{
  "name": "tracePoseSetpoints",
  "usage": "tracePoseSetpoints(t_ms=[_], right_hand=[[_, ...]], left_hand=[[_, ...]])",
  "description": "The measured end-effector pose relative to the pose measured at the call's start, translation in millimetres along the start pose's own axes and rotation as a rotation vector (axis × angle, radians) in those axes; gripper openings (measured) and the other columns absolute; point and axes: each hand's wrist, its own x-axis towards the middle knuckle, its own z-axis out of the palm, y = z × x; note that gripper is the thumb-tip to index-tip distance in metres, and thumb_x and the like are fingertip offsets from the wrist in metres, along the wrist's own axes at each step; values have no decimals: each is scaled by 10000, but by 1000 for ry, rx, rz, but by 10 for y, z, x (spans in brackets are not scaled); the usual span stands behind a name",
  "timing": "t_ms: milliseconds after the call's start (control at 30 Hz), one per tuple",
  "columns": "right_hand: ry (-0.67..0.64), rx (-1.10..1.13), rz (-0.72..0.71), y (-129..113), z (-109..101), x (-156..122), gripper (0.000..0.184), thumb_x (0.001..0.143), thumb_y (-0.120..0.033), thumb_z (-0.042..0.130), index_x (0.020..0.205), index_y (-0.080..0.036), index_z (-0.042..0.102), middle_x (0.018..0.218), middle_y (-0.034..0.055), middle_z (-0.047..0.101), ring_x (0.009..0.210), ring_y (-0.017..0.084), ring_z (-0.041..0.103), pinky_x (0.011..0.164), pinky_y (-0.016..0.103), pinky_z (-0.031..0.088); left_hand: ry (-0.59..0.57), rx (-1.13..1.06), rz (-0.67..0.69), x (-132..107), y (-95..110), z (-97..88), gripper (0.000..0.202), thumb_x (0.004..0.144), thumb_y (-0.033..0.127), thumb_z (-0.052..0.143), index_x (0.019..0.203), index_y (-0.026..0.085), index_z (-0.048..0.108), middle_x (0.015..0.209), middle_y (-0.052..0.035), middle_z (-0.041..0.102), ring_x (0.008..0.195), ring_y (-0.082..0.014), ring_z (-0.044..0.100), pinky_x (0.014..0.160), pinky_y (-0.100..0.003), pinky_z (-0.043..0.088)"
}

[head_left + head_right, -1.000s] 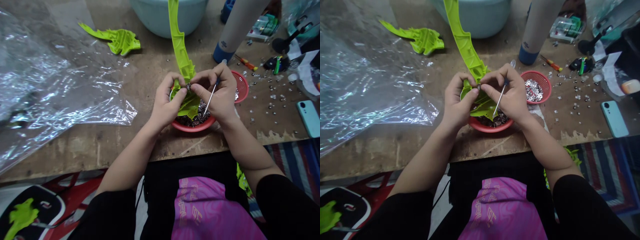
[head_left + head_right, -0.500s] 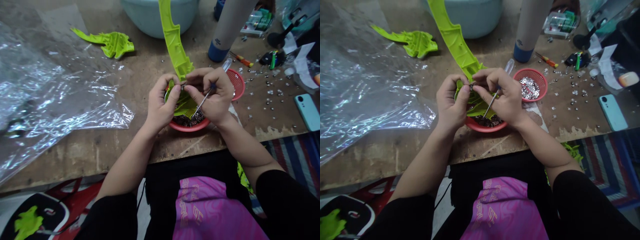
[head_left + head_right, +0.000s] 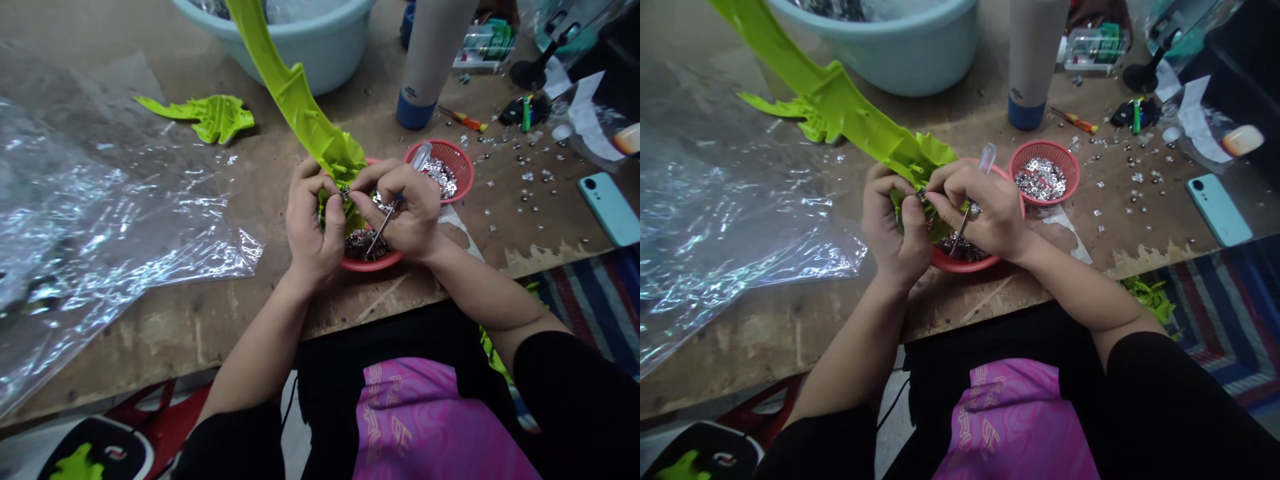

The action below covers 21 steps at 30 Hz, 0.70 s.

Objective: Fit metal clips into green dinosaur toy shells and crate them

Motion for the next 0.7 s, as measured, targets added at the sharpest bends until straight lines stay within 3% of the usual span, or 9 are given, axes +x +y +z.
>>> tracePoseSetpoints(t_ms=[267,467,533,700], right_hand=[[7,-11,-1,-11,2,-17,344,1029,-413,692,834,-309,429,999,7,770,988,202,781,1154,543,649],[83,-19,-214,-43,2,5,286,1046,-334,643,848,-312,437,1059,3,820,971,195,809,981,484,719],[83,-39,-202,-64,-4,16,284,1045,-332,639,850,-314,433,1040,6,814,941,194,801,911,462,722],[-5,-29,-144,-38,-38,39,243,1055,-350,606,896,-302,427,970,5,721,926,189,740,991,480,667]], left_hand=[[-12,6,31,-16,9,-10,395,1118,658,523,1042,279,603,1292,-91,701,1272,-294,698,1185,-563,538],[10,-3,111,-22,-18,8,317,1127,584,549,1058,282,612,1302,-82,702,1256,-283,711,1148,-537,557],[22,28,81,-27,-13,14,359,1125,618,536,1049,274,608,1291,-90,708,1263,-289,712,1160,-544,551],[15,42,61,-31,8,20,371,1129,623,521,1057,269,602,1306,-106,708,1264,-289,713,1165,-545,553]])
